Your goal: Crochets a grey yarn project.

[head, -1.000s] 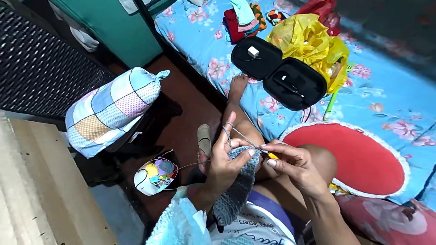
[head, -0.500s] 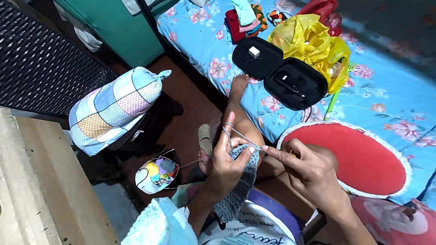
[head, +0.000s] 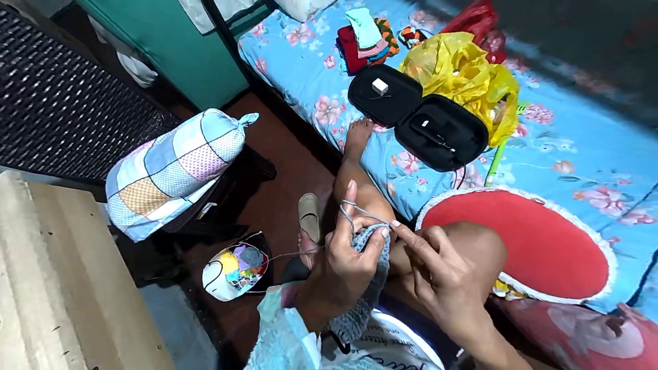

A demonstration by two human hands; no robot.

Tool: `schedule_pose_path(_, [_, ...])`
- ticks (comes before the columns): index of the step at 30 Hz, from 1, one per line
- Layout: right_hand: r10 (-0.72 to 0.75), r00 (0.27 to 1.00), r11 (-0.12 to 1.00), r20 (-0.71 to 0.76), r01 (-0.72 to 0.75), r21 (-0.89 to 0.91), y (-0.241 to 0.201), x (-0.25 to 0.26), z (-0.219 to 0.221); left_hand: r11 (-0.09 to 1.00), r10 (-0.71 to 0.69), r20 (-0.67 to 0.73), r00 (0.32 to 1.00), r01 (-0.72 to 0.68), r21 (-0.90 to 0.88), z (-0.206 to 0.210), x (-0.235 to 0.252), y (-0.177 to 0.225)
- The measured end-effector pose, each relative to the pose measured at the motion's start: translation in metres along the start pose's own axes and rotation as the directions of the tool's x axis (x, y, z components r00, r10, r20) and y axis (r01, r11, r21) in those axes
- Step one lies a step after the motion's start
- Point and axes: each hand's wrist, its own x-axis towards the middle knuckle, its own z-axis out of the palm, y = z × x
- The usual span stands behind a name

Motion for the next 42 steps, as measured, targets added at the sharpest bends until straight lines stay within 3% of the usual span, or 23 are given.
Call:
schedule_pose_path(2, [0.116, 0.989, 0.935, 0.09, -0.139, 0.325, 0.002, 0.001, 0.004, 0.999, 0.006, 0.0, 1.0, -0.006, -0.047, 0.001, -0.001, -0.002])
schedule_pose_path(4, [0.188, 0.969, 0.736, 0.161, -0.248, 0.63, 0.003, 0.007, 0.008, 0.991, -0.028, 0.052, 0.998, 0.035, -0.132, -0.002, 0.002, -0.001])
schedule_pose_path(5, [0.196, 0.967, 0.682, 0.16, -0.252, 0.686, 0.003, 0.009, 0.01, 0.982, -0.06, 0.084, 0.995, 0.074, -0.173, -0.005, 0.004, 0.0])
schedule_pose_path(7, [0.135, 0.988, 0.797, 0.07, -0.151, 0.584, 0.008, 0.008, 0.015, 0.966, -0.108, 0.128, 0.986, 0.134, -0.22, -0.011, 0.01, 0.002])
schedule_pose_path(9, [0.003, 0.999, 0.969, -0.045, 0.008, 0.249, 0.012, 0.007, 0.011, 0.963, -0.124, 0.144, 0.982, 0.154, -0.223, -0.016, 0.014, 0.002])
schedule_pose_path(12, [-0.153, 0.985, 0.984, -0.083, 0.143, -0.111, 0.012, 0.011, -0.003, 0.957, -0.135, 0.146, 0.98, 0.167, -0.239, -0.018, 0.016, 0.001])
schedule_pose_path(14, [-0.141, 0.99, 0.987, -0.022, 0.139, -0.078, 0.014, 0.012, -0.013, 0.963, -0.123, 0.145, 0.982, 0.153, -0.22, -0.018, 0.016, 0.0])
schedule_pose_path(16, [-0.038, 0.994, 0.989, 0.099, 0.023, 0.149, 0.022, 0.013, -0.019, 0.976, -0.103, 0.149, 0.984, 0.128, -0.175, -0.017, 0.013, -0.001])
schedule_pose_path(19, [0.093, 0.958, 0.853, 0.271, -0.217, 0.475, 0.03, 0.019, -0.02, 0.999, 0.035, 0.177, 0.984, -0.03, -0.032, -0.015, 0.007, -0.005])
schedule_pose_path(21, [0.146, 0.939, 0.797, 0.311, -0.298, 0.526, 0.026, 0.021, -0.016, 0.985, 0.149, 0.195, 0.969, -0.164, 0.062, -0.012, 0.004, -0.009])
schedule_pose_path(23, [0.188, 0.927, 0.723, 0.326, -0.355, 0.593, 0.019, 0.023, -0.012, 0.971, 0.187, 0.192, 0.964, -0.211, 0.116, -0.01, 0.002, -0.01])
schedule_pose_path(25, [0.205, 0.9, 0.54, 0.385, -0.432, 0.723, 0.015, 0.026, -0.007, 0.978, 0.169, 0.181, 0.969, -0.187, 0.089, -0.009, -0.001, -0.007])
schedule_pose_path(27, [0.178, 0.874, 0.256, 0.453, -0.485, 0.836, 0.016, 0.026, -0.001, 0.992, 0.127, 0.154, 0.98, -0.125, -0.022, -0.007, -0.004, -0.004])
schedule_pose_path(28, [0.163, 0.878, 0.159, 0.449, -0.473, 0.867, 0.017, 0.024, 0.002, 0.992, 0.105, 0.138, 0.985, -0.094, -0.084, -0.006, -0.004, -0.003])
schedule_pose_path(29, [0.174, 0.897, 0.14, 0.406, -0.43, 0.892, 0.017, 0.021, 0.005, 0.988, 0.088, 0.121, 0.989, -0.072, -0.135, -0.005, -0.003, -0.003])
schedule_pose_path(30, [0.204, 0.925, 0.219, 0.321, -0.362, 0.906, 0.016, 0.016, 0.009, 0.984, 0.079, 0.105, 0.991, -0.061, -0.168, -0.004, -0.002, -0.003])
schedule_pose_path(31, [0.228, 0.953, 0.386, 0.202, -0.279, 0.879, 0.015, 0.011, 0.012, 0.983, 0.071, 0.101, 0.992, -0.052, -0.178, -0.004, -0.001, -0.003])
schedule_pose_path(33, [0.153, 0.988, 0.753, -0.035, -0.094, 0.651, 0.017, 0.003, 0.016, 0.987, 0.057, 0.116, 0.992, -0.038, -0.158, -0.006, 0.0, -0.002])
schedule_pose_path(34, [0.079, 0.991, 0.859, -0.11, -0.012, 0.512, 0.019, 0.0, 0.017, 0.988, 0.049, 0.134, 0.99, -0.028, -0.151, -0.007, 0.001, -0.002])
schedule_pose_path(38, [-0.116, 0.98, 0.962, -0.16, 0.151, 0.227, 0.025, -0.001, 0.012, 0.974, 0.0, 0.186, 0.982, 0.042, -0.224, -0.012, 0.005, -0.003])
schedule_pose_path(42, [-0.16, 0.981, 0.937, -0.112, 0.186, 0.297, 0.034, -0.001, 0.006, 0.943, -0.05, 0.237, 0.97, 0.124, -0.309, -0.019, 0.011, -0.003])
